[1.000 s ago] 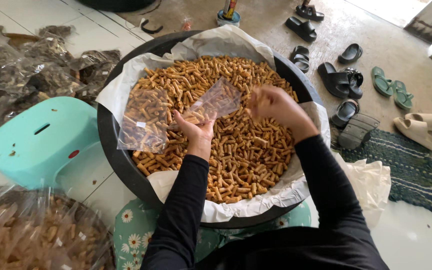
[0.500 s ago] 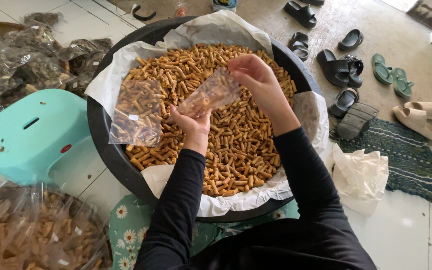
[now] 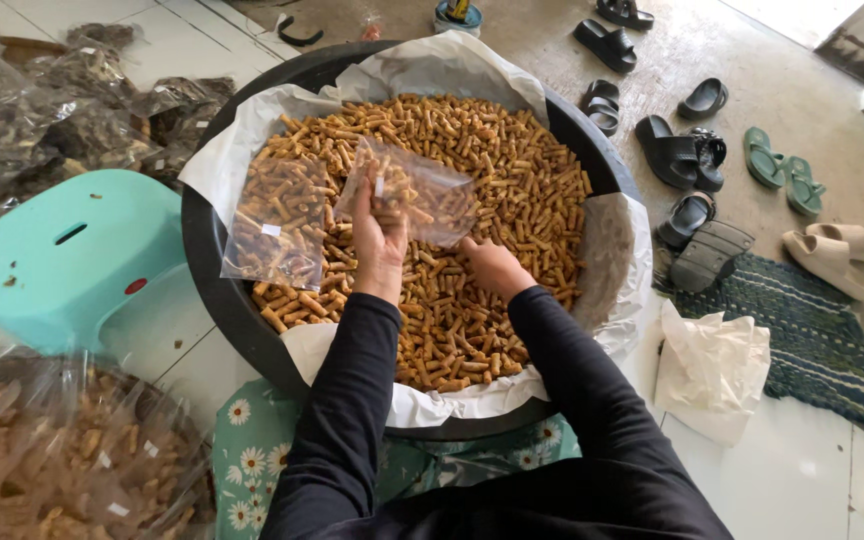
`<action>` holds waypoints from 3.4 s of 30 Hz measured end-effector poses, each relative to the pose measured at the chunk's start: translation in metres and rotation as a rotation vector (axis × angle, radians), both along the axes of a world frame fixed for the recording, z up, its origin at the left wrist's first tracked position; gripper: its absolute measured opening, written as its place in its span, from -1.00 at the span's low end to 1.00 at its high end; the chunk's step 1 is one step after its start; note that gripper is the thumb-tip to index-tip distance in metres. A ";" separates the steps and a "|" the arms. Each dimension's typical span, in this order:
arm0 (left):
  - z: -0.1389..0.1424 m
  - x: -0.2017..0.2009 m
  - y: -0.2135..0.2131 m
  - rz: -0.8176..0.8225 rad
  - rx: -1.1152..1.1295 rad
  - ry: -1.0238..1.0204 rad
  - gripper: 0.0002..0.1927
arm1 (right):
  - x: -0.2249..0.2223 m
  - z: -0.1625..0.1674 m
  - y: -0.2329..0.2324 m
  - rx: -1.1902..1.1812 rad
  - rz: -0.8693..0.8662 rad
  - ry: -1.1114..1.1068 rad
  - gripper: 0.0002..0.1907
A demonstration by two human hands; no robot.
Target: The person sits on the floor beside a large basin filled with fried snack sticks and fills clear plastic bags by hand, one piece at a time. They open each bag, fill it with snack pieces from the basin, and set filled bags on a woven tray nearby.
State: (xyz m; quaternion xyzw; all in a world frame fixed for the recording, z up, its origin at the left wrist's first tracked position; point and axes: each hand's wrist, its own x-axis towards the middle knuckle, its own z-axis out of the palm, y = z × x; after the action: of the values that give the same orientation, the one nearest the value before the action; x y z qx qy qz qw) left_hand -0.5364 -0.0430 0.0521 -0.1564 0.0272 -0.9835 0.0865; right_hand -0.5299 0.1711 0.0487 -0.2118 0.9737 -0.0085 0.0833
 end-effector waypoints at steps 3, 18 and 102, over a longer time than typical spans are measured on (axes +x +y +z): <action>0.004 0.007 -0.001 0.014 0.015 -0.148 -0.76 | 0.004 0.002 -0.009 0.061 0.076 0.056 -0.82; 0.009 0.026 0.015 0.041 -0.010 -0.483 -0.72 | 0.022 0.008 0.018 0.117 0.049 0.036 -0.90; -0.031 0.369 0.093 0.243 -2.155 0.457 -0.63 | 0.048 0.048 0.033 -0.646 0.046 0.271 -0.74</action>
State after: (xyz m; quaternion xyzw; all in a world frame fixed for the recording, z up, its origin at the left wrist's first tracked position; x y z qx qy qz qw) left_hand -0.1677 0.0496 0.0212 -0.3291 -0.8430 -0.4254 -0.0058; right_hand -0.4816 0.2040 0.0963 -0.2483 0.9179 -0.2862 -0.1178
